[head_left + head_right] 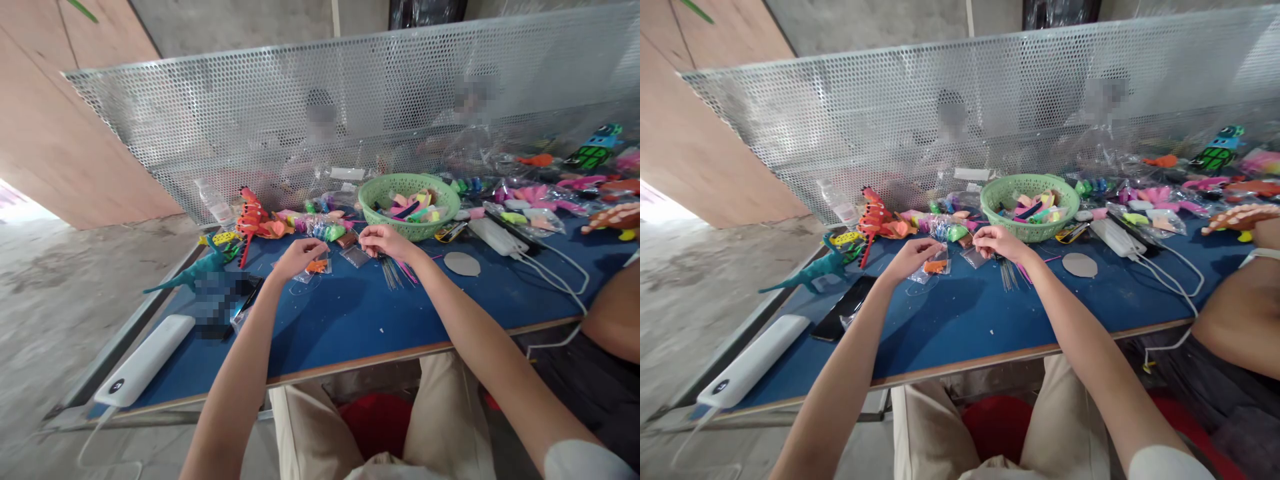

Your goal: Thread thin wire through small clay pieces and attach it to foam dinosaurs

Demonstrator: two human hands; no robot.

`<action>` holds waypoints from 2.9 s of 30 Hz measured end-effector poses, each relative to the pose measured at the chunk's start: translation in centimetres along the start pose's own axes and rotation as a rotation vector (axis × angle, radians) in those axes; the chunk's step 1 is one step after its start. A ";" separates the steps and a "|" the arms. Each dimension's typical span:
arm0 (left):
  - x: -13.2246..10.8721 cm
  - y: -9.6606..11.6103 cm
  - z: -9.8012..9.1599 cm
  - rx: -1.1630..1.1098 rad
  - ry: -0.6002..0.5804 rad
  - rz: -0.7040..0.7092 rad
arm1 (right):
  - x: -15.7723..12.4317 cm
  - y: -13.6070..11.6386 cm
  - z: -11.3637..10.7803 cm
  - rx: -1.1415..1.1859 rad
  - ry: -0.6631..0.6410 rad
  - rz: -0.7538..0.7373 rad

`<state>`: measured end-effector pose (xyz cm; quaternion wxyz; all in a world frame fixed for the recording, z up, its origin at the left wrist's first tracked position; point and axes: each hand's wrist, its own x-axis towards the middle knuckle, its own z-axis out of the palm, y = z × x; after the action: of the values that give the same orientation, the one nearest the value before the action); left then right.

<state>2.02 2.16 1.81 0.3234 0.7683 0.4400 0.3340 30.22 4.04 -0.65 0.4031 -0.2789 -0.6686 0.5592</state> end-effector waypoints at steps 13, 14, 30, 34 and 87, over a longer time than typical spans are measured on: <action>-0.2 0.5 0.1 -0.118 -0.118 -0.056 | 0.0 0.0 0.3 0.000 -0.002 -0.037; -0.2 0.5 0.2 -0.145 -0.112 -0.057 | -0.1 -0.1 0.4 0.003 -0.016 -0.037; -0.1 0.4 2.0 -0.306 -0.134 -0.115 | -0.5 -0.6 0.5 -0.044 -0.246 0.013; -0.2 0.6 2.0 -0.301 -0.146 -0.103 | -0.6 -0.9 0.4 -0.067 -0.274 -0.001; 0.3 0.4 4.3 -0.611 -0.062 -0.185 | -0.8 -0.2 5.1 -0.505 0.101 -0.239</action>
<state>5.78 1.34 -0.25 0.5813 0.6023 0.3773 0.3962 26.36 0.69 -0.94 0.4166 -0.3172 -0.7939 0.3092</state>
